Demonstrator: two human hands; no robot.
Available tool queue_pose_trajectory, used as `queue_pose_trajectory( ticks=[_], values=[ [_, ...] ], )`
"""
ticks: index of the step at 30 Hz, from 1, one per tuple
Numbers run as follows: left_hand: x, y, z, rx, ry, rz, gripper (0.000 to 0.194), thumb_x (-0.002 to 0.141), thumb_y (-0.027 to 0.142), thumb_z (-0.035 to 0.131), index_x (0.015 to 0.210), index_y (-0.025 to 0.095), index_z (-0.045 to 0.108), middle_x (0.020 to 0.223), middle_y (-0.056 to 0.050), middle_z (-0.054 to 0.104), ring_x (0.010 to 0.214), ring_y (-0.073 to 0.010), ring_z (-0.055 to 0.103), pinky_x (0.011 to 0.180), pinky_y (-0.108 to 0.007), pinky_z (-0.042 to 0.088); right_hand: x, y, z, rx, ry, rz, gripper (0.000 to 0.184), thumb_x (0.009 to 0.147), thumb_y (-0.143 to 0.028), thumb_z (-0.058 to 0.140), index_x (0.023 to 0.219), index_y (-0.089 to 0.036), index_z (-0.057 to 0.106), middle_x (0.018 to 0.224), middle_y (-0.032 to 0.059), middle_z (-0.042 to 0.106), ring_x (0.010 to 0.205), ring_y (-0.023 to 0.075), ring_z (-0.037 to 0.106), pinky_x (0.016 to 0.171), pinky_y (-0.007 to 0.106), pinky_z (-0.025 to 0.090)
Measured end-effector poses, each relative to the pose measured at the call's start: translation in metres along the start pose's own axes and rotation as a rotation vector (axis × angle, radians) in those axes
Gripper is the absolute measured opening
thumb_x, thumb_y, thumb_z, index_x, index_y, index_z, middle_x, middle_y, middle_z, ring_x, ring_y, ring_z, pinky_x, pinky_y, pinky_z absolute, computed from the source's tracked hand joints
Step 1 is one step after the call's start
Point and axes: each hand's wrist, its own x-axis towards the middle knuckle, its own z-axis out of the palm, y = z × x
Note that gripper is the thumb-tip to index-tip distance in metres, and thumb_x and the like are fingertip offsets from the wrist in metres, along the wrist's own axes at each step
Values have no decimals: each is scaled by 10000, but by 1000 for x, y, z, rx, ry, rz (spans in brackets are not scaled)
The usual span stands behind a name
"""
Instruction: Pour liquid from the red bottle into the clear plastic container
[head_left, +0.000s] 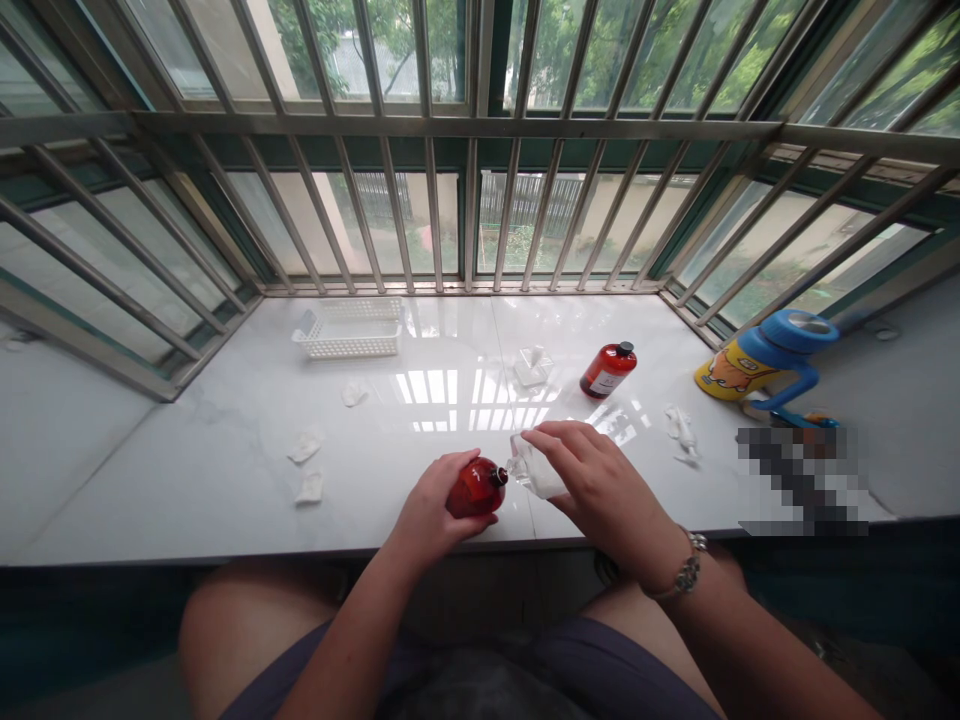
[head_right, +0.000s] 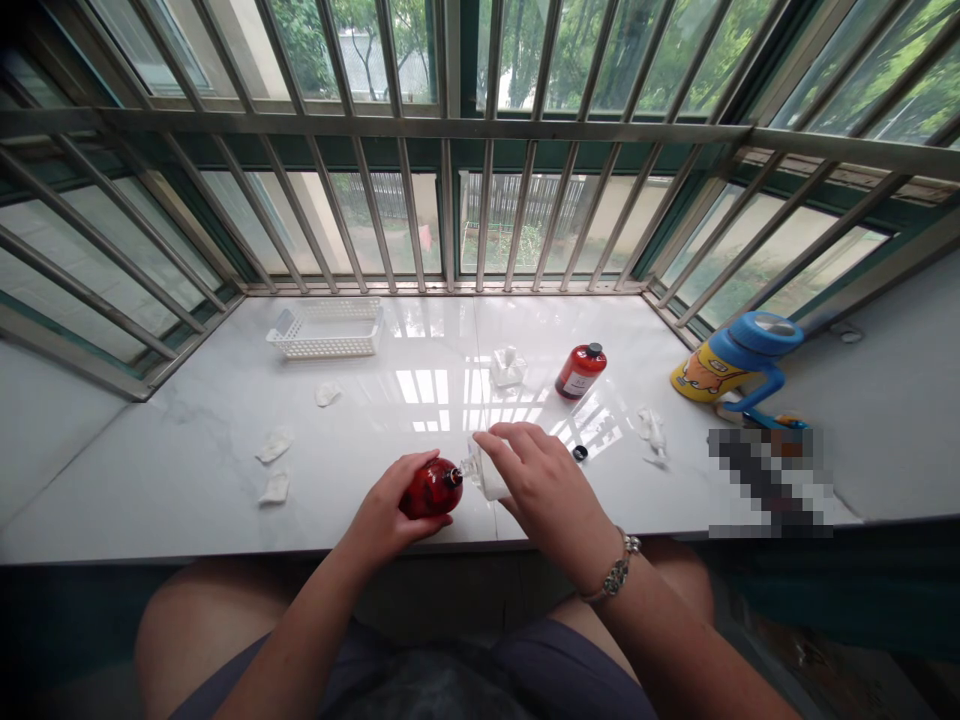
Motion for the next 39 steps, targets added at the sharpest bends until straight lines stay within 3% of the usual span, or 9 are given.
queue_pose_trajectory(
  ticks=[7,39],
  values=[
    [0,-1,0,-11,0,-5,855,766,261,967,1511,333,553,1465,-82,659,1339,-319,648,1170,-503,530,-1,1,1,-36,10,-19,812,788,41,708,1523,-236,503,1415,132,644,1282,347,605,1100,541,549],
    [-1,-2,0,-11,19,0,852,760,275,972,1505,343,566,1457,-67,668,1340,-301,654,1171,-469,536,1,0,1,-92,36,-44,752,828,57,605,1524,-218,530,1435,134,633,1307,341,578,1109,527,535]
  ],
)
